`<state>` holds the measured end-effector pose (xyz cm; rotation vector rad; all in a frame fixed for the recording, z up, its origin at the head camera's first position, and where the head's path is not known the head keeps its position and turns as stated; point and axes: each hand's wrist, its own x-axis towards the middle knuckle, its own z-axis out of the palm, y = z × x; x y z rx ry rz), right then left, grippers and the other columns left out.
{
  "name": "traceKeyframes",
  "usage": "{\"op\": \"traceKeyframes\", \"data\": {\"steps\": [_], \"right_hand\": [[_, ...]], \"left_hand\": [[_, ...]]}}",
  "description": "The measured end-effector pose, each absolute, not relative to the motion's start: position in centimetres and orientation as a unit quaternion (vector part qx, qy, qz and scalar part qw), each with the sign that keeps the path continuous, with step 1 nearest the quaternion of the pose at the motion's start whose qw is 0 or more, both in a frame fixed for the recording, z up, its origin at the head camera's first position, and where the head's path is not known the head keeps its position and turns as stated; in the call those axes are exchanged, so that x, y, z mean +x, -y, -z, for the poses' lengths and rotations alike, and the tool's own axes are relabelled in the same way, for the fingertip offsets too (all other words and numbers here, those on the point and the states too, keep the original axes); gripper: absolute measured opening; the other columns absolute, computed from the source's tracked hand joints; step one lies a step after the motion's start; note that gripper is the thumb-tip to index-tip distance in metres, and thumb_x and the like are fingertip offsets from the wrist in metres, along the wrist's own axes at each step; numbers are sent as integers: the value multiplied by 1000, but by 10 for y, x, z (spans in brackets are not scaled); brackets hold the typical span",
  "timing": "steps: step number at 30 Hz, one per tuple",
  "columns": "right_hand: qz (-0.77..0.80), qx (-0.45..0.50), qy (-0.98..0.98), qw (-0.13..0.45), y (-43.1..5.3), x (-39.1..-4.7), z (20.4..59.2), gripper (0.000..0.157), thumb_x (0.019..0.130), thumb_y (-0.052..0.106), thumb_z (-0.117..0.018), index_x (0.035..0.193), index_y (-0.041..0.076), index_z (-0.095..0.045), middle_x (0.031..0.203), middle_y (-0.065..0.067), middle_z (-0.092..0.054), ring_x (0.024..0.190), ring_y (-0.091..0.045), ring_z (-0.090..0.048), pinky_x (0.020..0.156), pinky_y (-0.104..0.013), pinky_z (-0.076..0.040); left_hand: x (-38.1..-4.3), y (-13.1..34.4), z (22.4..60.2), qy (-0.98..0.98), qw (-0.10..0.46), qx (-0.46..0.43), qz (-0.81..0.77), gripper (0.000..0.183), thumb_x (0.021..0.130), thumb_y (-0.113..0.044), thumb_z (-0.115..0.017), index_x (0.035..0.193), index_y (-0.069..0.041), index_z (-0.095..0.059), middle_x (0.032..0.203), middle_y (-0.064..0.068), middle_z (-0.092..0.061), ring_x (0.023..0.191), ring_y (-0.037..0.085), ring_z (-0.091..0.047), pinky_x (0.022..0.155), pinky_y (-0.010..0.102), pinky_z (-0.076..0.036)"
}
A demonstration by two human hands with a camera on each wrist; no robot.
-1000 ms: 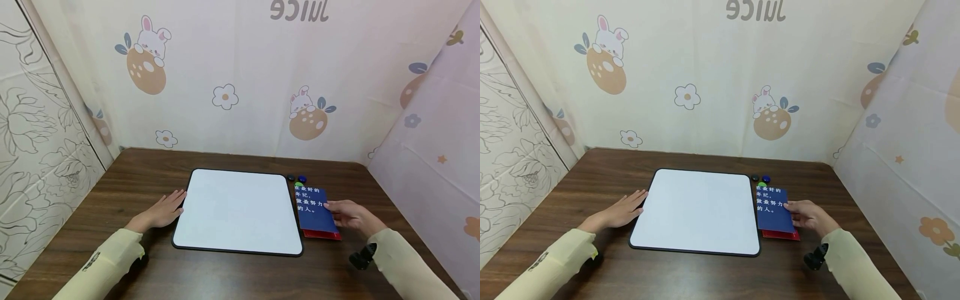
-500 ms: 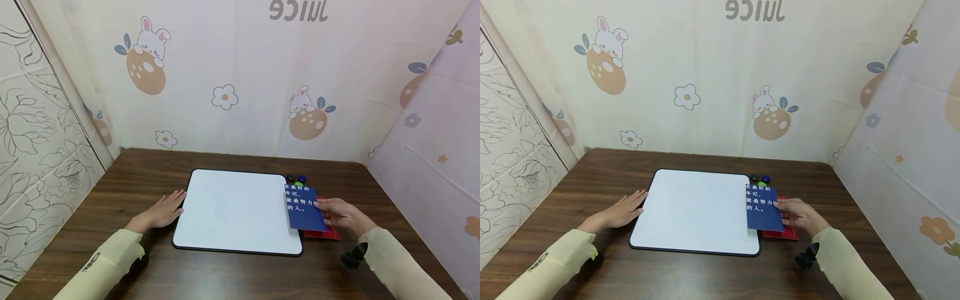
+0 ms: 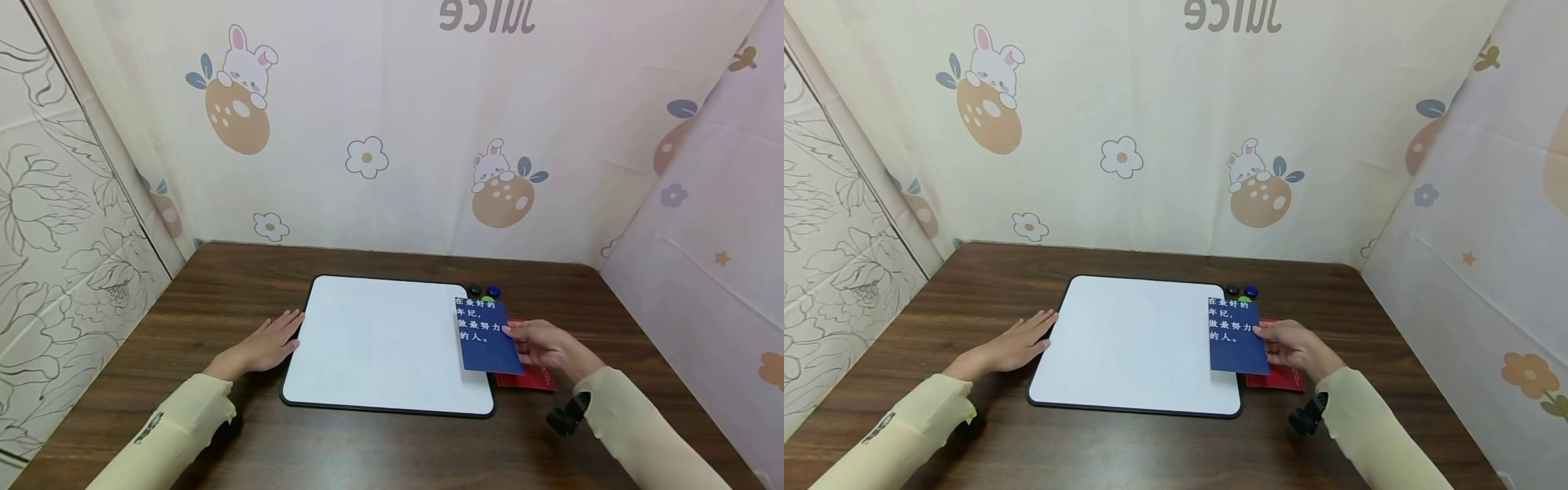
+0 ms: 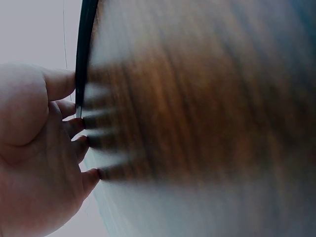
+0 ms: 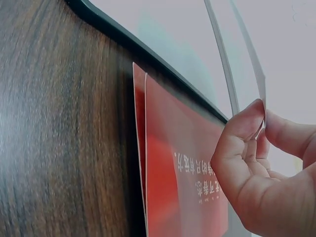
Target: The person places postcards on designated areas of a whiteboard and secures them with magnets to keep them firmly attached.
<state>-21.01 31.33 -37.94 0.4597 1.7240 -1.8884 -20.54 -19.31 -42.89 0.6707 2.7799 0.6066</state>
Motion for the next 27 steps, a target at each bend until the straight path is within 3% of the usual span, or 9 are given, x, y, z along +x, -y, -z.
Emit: {"op": "traceKeyframes", "data": {"steps": [14, 27], "right_hand": [[697, 170, -645, 264, -303, -213, 384, 14, 98, 9, -53, 109, 1, -55, 92, -13, -68, 85, -24, -67, 84, -43, -53], [686, 166, -655, 269, -288, -217, 387, 28, 98, 10, -54, 123, -2, -49, 94, -13, -67, 87, -24, -66, 85, -40, -53]], "left_hand": [[-206, 194, 431, -945, 111, 224, -209, 56, 102, -19, -42, 149, 4, -22, 153, 27, -18, 141, 43, -12, 108, 63, -8], [-206, 193, 429, -945, 116, 224, -208, 56, 102, -20, -41, 149, 5, -21, 153, 27, -17, 141, 43, -11, 108, 62, -7]]}}
